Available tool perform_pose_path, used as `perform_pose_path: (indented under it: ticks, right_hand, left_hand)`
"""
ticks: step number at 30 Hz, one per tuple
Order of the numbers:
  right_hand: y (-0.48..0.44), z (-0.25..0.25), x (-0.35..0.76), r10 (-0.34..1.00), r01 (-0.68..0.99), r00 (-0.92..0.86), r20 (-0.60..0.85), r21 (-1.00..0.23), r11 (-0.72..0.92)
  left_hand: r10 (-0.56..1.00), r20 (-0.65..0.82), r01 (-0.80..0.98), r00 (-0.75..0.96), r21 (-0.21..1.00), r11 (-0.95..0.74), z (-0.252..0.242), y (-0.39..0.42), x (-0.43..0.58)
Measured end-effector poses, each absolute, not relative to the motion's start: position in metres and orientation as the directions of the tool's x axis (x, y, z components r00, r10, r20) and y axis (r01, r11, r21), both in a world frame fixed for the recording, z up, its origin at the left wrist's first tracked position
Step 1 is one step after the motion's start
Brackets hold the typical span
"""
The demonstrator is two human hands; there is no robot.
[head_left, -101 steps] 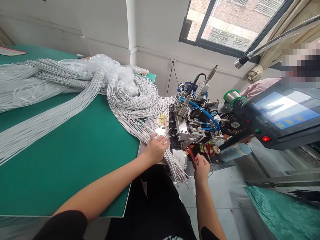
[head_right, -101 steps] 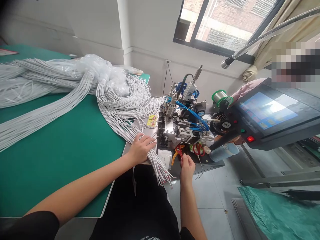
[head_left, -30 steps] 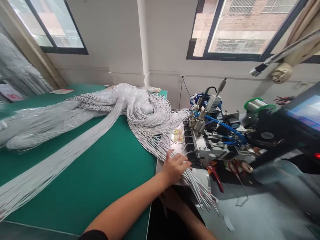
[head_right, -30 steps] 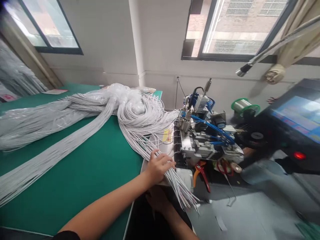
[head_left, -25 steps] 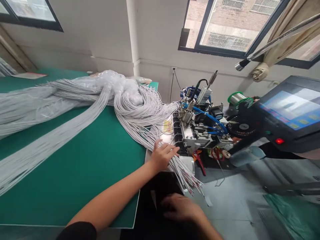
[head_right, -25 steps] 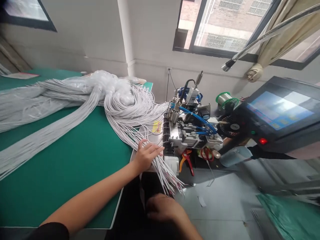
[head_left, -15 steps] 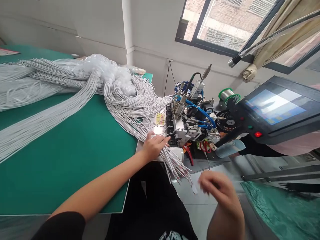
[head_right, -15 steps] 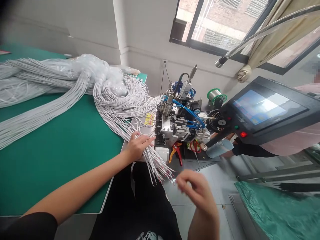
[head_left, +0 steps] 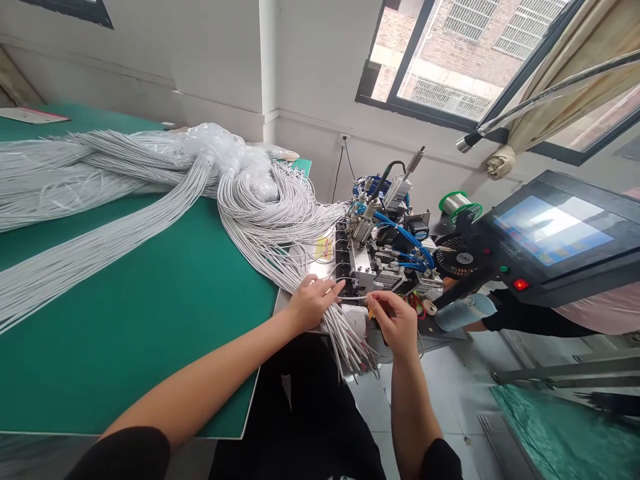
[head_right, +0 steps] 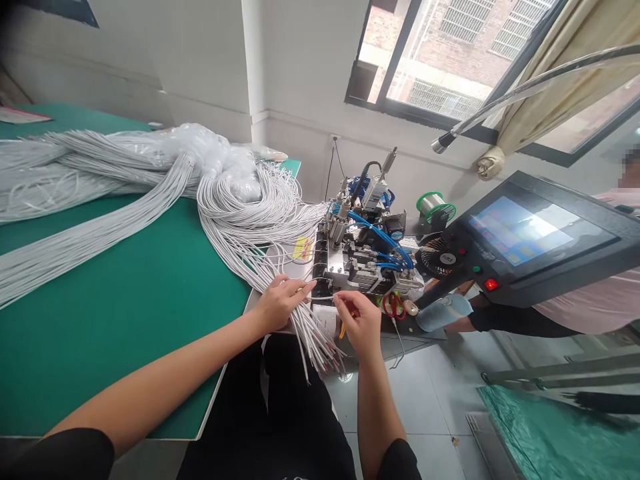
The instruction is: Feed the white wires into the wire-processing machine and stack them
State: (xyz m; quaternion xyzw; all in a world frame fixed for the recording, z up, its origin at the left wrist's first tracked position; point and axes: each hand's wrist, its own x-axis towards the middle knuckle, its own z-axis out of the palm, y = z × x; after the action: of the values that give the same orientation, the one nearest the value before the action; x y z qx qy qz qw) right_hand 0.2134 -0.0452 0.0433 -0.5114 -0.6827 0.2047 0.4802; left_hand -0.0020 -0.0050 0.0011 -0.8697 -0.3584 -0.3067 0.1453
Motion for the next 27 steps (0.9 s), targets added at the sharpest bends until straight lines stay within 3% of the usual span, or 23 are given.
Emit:
perform_pose_path:
  ticks: [4, 17, 20, 24, 27]
  right_hand:
    - [-0.025, 0.027, 0.211, 0.929, 0.364, 0.130, 0.345, -0.889, 0.279]
    - [-0.016, 0.009, 0.218, 0.987, 0.141, 0.030, 0.159, -0.978, 0.153]
    - [-0.016, 0.004, 0.225, 0.991, 0.217, 0.061, 0.122, -0.970, 0.106]
    - [-0.015, -0.001, 0.230, 0.978, 0.488, 0.088, 0.189, -0.864, 0.123]
    - [-0.014, -0.003, 0.230, 0.969, 0.584, 0.091, 0.231, -0.800, 0.136]
  left_hand:
    - [0.488, 0.714, 0.705, 0.501, -0.010, -0.709, -0.001, -0.004, -0.001]
    - [0.483, 0.694, 0.708, 0.534, -0.055, -0.704, -0.002, -0.004, 0.004]
    - [0.491, 0.682, 0.708, 0.543, -0.057, -0.704, -0.003, -0.004, 0.005]
    - [0.509, 0.666, 0.718, 0.545, -0.057, -0.694, -0.002, -0.004, 0.005]
    - [0.532, 0.647, 0.725, 0.546, -0.048, -0.687, -0.003, -0.003, 0.005]
